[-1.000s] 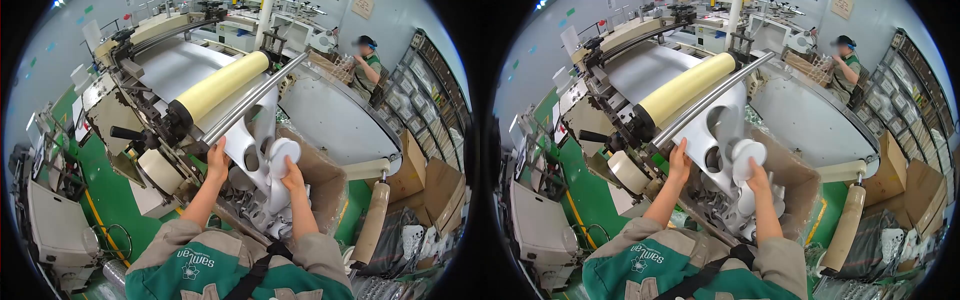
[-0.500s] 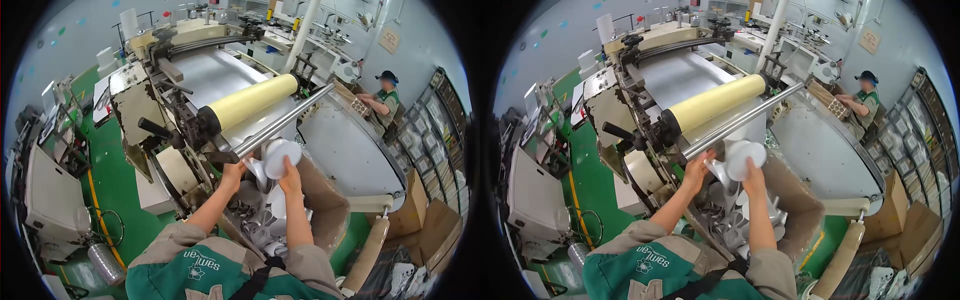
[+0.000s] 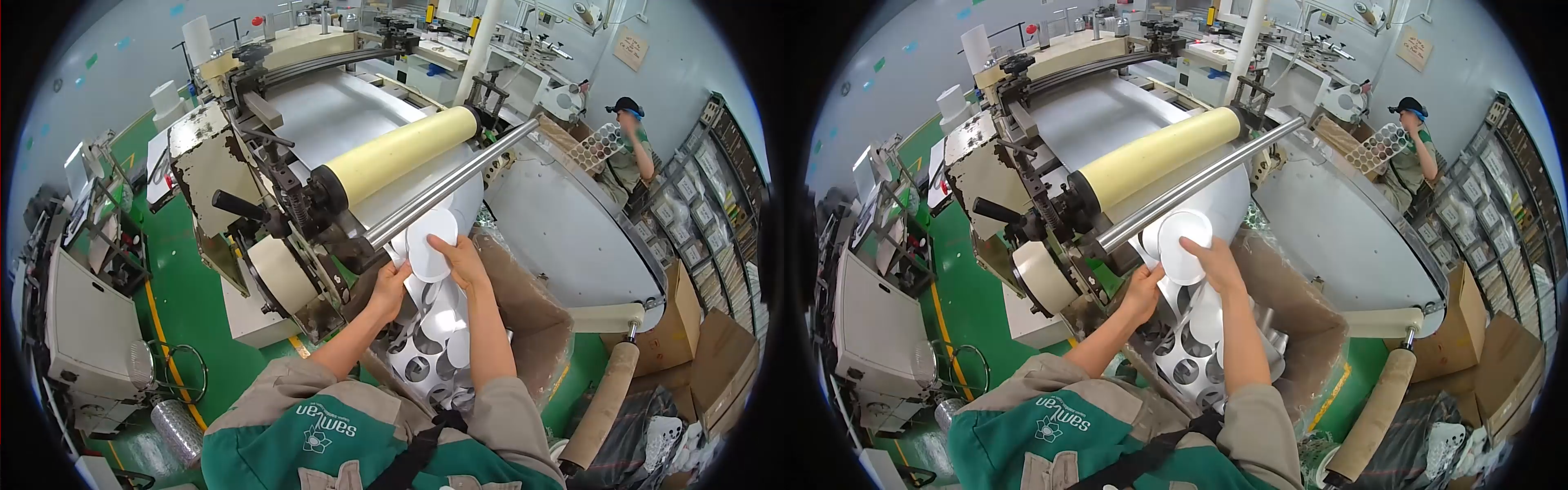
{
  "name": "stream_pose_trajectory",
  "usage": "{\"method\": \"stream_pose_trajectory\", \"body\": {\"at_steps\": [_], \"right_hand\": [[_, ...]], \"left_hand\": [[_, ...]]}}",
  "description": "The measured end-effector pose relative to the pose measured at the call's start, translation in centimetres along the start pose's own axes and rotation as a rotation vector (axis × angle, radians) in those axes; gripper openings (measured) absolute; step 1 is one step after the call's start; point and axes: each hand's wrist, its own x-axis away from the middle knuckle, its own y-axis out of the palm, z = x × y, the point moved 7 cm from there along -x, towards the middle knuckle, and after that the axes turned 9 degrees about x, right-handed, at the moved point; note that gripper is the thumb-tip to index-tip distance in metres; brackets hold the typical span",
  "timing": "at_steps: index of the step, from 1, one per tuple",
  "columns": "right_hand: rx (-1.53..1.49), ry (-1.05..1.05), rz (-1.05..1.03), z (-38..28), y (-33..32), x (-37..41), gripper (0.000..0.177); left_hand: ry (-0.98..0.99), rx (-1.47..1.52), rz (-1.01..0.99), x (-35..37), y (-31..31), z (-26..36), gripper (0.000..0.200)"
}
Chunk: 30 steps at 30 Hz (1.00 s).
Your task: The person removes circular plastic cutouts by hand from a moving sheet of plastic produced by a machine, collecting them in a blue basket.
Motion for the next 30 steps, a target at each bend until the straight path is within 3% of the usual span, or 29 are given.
{"method": "stream_pose_trajectory", "body": {"at_steps": [3,6,7,8,9,12,13,17,20,22,24,28,30], "right_hand": [[-0.500,-0.051,0.041,2.0,-1.1,0.3,0.036],[-1.093,-0.002,0.188,6.9,-5.1,1.4,0.032],[-1.125,-0.019,0.243,8.5,-7.2,1.9,0.032],[-1.156,-0.040,0.296,9.4,-8.7,2.3,0.032],[-1.098,-0.050,0.317,9.1,-9.2,2.7,0.033],[-0.862,-0.112,0.353,5.7,-9.5,5.3,0.035],[-0.740,-0.153,0.341,4.2,-8.9,5.5,0.035],[-0.366,-0.204,0.214,-0.1,-5.9,4.4,0.040],[-0.164,-0.180,0.124,-2.1,-2.3,2.8,0.039],[-0.074,-0.153,0.030,-2.0,-0.2,1.4,0.042],[-0.022,-0.099,-0.097,0.0,0.8,0.0,0.041],[-0.416,-0.040,0.005,3.8,-1.0,0.6,0.037],[-0.940,-0.025,0.117,6.2,-3.3,1.2,0.033]], "left_hand": [[-0.086,-0.173,0.063,-0.3,-0.6,0.9,0.029],[0.018,-0.096,0.119,-1.8,0.3,4.8,0.048],[0.047,0.064,0.060,-3.0,-0.9,5.1,0.047],[0.078,0.224,-0.002,-4.3,-1.9,5.4,0.046],[0.029,0.267,0.089,-3.3,0.6,7.2,0.040],[0.123,0.284,0.169,-4.8,-1.0,5.8,0.035],[0.110,0.327,0.088,-4.7,-0.9,5.3,0.033],[0.024,0.051,0.128,-2.1,-1.0,3.8,0.030],[0.149,-0.036,0.082,-2.3,-1.6,4.3,0.029],[0.094,0.015,0.085,-2.6,-1.6,3.5,0.031],[-0.134,-0.019,0.010,-1.2,-1.3,1.4,0.032],[-0.138,0.020,-0.028,0.0,0.4,2.6,0.049],[-0.055,0.096,0.082,-0.8,-0.1,3.9,0.056]]}}
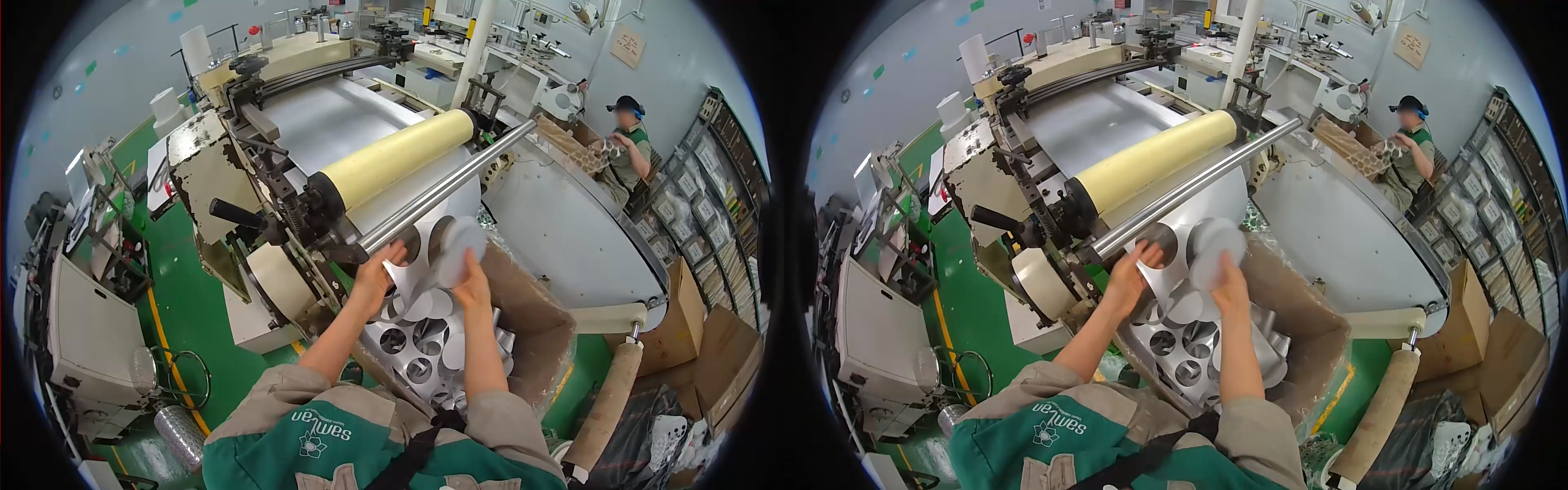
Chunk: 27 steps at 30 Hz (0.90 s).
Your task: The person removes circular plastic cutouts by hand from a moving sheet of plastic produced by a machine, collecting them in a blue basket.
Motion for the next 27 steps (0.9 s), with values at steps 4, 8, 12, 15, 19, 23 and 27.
{"method": "stream_pose_trajectory", "body": {"at_steps": [4,8,12,15,19,23,27], "right_hand": [[0.008,-0.074,0.060,-3.1,-0.8,0.9,0.036],[0.504,-0.135,-0.025,-3.9,5.5,1.2,0.040],[0.690,-0.166,-0.081,-2.8,8.8,-0.4,0.042],[0.728,-0.157,-0.121,-1.8,9.4,-1.7,0.043],[0.876,-0.075,-0.217,-0.3,9.6,-2.3,0.040],[0.768,-0.023,-0.214,-0.5,7.5,-1.5,0.038],[0.233,-0.065,-0.060,-1.2,2.2,-1.2,0.038]], "left_hand": [[0.103,0.185,0.003,-2.9,-1.6,1.9,0.040],[0.172,0.245,-0.005,-3.4,0.0,3.9,0.030],[0.104,0.147,-0.028,-3.0,-0.9,2.5,0.034],[0.175,0.000,0.158,-2.6,-2.3,1.4,0.035],[0.096,-0.109,0.014,0.0,0.3,0.6,0.034],[-0.086,-0.101,0.018,0.0,-1.3,-2.0,0.027],[0.100,0.022,0.036,-1.1,-0.8,1.1,0.031]]}}
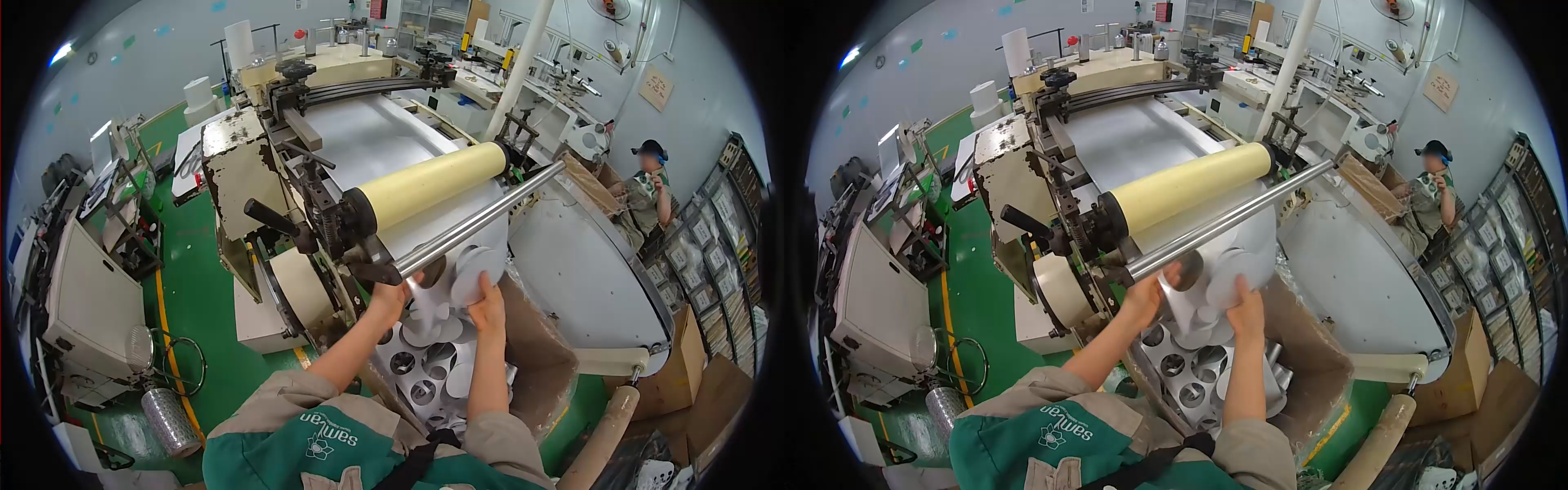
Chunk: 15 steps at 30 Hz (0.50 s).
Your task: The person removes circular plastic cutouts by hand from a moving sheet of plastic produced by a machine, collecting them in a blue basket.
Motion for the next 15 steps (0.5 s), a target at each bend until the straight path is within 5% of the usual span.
{"method": "stream_pose_trajectory", "body": {"at_steps": [5,13,15], "right_hand": [[-0.233,-0.081,0.119,-2.7,-3.3,1.4,0.038],[0.448,-0.148,0.071,-2.2,2.0,2.7,0.042],[0.585,-0.141,-0.091,-1.4,4.7,2.2,0.043]], "left_hand": [[0.147,0.107,-0.061,-2.0,0.2,2.8,0.023],[0.018,-0.126,0.013,1.1,-0.2,-0.2,0.026],[0.010,-0.125,-0.039,0.7,-0.2,-0.4,0.026]]}}
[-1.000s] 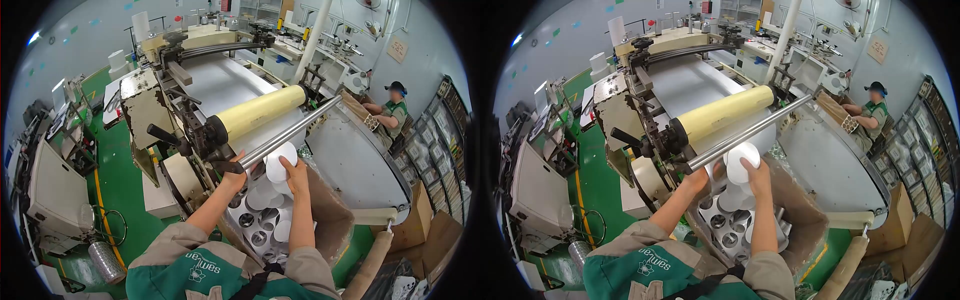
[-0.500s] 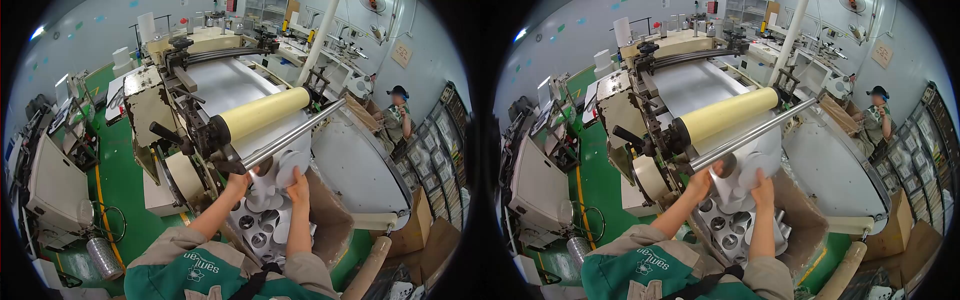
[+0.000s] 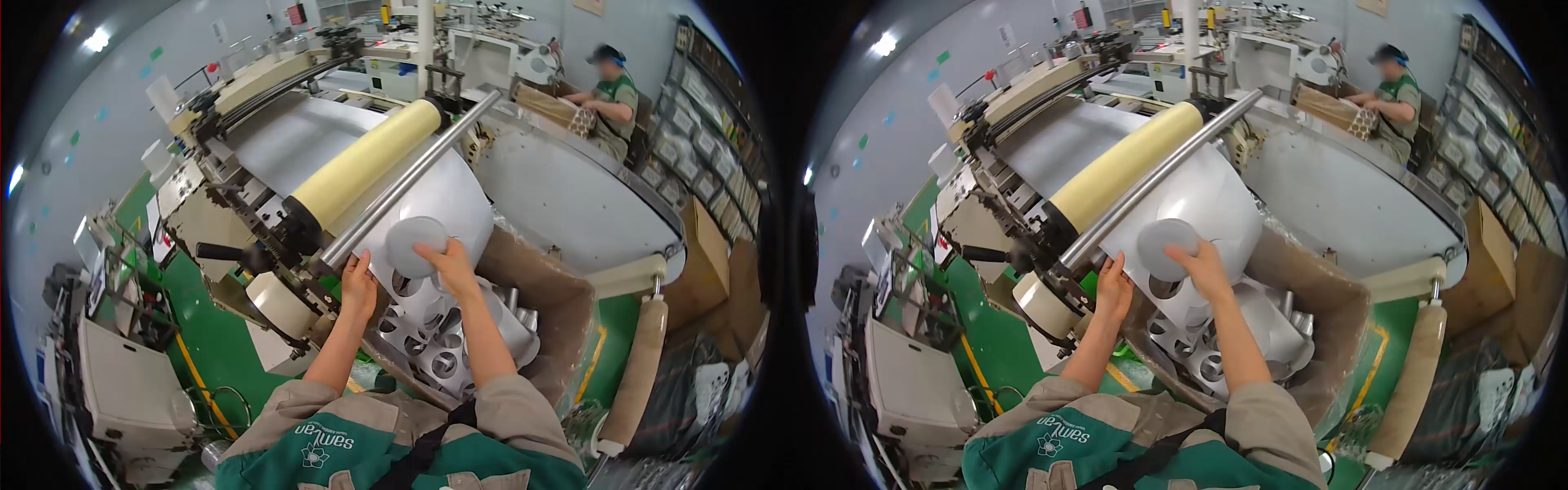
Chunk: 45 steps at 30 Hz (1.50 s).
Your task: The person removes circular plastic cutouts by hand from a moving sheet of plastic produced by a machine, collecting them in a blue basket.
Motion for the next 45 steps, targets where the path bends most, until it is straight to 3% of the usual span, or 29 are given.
{"method": "stream_pose_trajectory", "body": {"at_steps": [6,8,11,14,19,24,26,28,32,34,37,38,41,44,45], "right_hand": [[0.024,-0.044,-0.089,0.1,1.8,0.3,0.044],[-0.009,-0.029,-0.031,1.2,1.1,1.2,0.043],[-0.442,0.061,0.178,5.0,-0.7,2.0,0.047],[-0.739,0.142,0.440,10.2,-4.2,2.6,0.049],[-0.451,0.000,0.525,6.5,-7.3,3.4,0.050],[-0.155,0.025,0.144,-0.3,-2.3,2.4,0.037],[-0.185,-0.045,0.070,-0.6,-0.2,1.2,0.039],[-0.060,-0.124,0.118,-0.5,0.8,0.1,0.041],[0.033,0.003,-0.004,-0.3,2.0,-0.7,0.042],[-0.008,-0.033,-0.026,-0.3,1.7,0.0,0.041],[-0.305,0.021,0.098,3.6,-0.3,0.6,0.041],[-0.367,0.064,0.177,6.1,-1.7,0.7,0.043],[-0.477,0.178,0.395,11.7,-6.8,2.1,0.048],[-0.510,0.101,0.528,9.3,-10.1,3.9,0.047],[-0.529,0.102,0.477,8.3,-10.1,3.7,0.046]], "left_hand": [[-0.193,-0.035,-0.050,2.0,-0.3,-3.1,0.026],[-0.191,-0.074,-0.089,1.8,-0.5,-3.4,0.033],[-0.143,-0.172,-0.079,1.2,0.7,-1.9,0.042],[-0.074,-0.012,-0.017,-1.2,0.9,0.4,0.052],[0.137,0.048,0.127,-3.3,1.3,4.0,0.039],[0.001,0.177,0.084,-3.6,0.5,1.8,0.035],[0.051,0.000,0.035,-2.5,0.6,0.9,0.034],[0.021,-0.029,0.058,-0.9,0.5,-1.0,0.032],[-0.058,-0.022,-0.027,0.4,-1.0,-2.8,0.032],[-0.094,-0.054,-0.045,0.2,-0.7,-2.5,0.033],[-0.090,-0.150,-0.076,0.5,0.9,-1.2,0.039],[-0.032,-0.098,0.010,0.2,1.1,-0.3,0.042],[-0.007,0.024,0.000,-1.0,0.8,1.8,0.042],[0.050,0.129,0.093,-1.7,0.5,3.3,0.037],[0.088,0.155,0.115,-1.9,0.1,3.5,0.033]]}}
